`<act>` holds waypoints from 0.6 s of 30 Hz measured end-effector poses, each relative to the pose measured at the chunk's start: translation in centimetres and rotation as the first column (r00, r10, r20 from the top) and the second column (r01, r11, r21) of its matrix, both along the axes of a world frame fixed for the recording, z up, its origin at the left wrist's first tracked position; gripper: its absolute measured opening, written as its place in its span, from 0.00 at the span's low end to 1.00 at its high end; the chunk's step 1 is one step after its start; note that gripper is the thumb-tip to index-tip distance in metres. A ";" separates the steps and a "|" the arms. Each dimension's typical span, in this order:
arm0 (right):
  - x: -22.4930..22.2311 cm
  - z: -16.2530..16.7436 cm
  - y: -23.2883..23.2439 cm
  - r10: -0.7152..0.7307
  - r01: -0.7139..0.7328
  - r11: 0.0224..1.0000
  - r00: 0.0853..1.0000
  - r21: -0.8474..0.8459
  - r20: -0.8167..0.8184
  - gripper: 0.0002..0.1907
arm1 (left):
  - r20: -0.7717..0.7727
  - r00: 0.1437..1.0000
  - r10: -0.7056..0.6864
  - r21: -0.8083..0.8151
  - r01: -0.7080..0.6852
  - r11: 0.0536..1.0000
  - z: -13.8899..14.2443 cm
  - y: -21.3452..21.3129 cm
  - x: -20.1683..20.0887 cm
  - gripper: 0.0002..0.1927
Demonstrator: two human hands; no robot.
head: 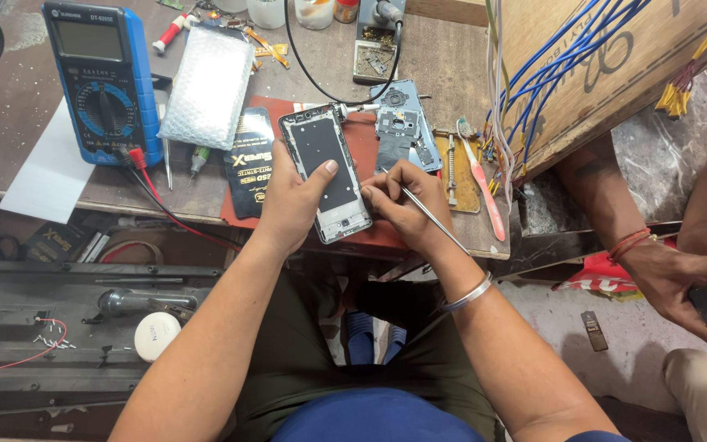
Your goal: The person uses a metal spudger to carefully pry and separate the screen assembly from the phone's frame. They work along the edges of the device, applying gentle pressure to release adhesive or clips. The phone remains on the workbench throughout the process.
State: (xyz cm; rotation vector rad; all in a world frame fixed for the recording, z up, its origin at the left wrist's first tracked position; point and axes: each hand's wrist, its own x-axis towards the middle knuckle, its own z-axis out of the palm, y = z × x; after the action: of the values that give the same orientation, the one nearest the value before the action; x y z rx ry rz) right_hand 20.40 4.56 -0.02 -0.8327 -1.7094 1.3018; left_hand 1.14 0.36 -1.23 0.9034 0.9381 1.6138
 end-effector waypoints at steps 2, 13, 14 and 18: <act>-0.1 0.0 -0.1 -0.019 0.019 0.999 1.000 -0.035 -0.009 0.18 | -0.038 0.999 0.009 0.004 -0.008 1.000 0.2 0.0 0.0 0.17; -0.3 0.5 -0.3 -0.022 0.019 0.992 0.999 0.128 0.024 0.18 | 0.009 1.000 -0.013 0.013 0.013 1.000 0.4 -0.1 0.1 0.17; -0.2 0.7 -0.3 0.011 -0.011 0.992 1.000 0.127 -0.001 0.18 | -0.005 1.000 -0.009 0.014 0.009 1.000 0.3 -0.1 0.1 0.17; -1.2 0.9 -0.7 -0.143 0.133 0.988 0.979 0.073 0.142 0.18 | -0.045 0.998 -0.034 0.036 0.035 0.999 0.2 -0.1 0.0 0.17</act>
State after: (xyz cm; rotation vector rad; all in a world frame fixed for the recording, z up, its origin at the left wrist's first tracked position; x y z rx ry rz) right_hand 19.18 3.82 0.88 -1.0135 -1.7635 1.1114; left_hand 1.19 0.25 -1.03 0.9800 0.9214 1.5920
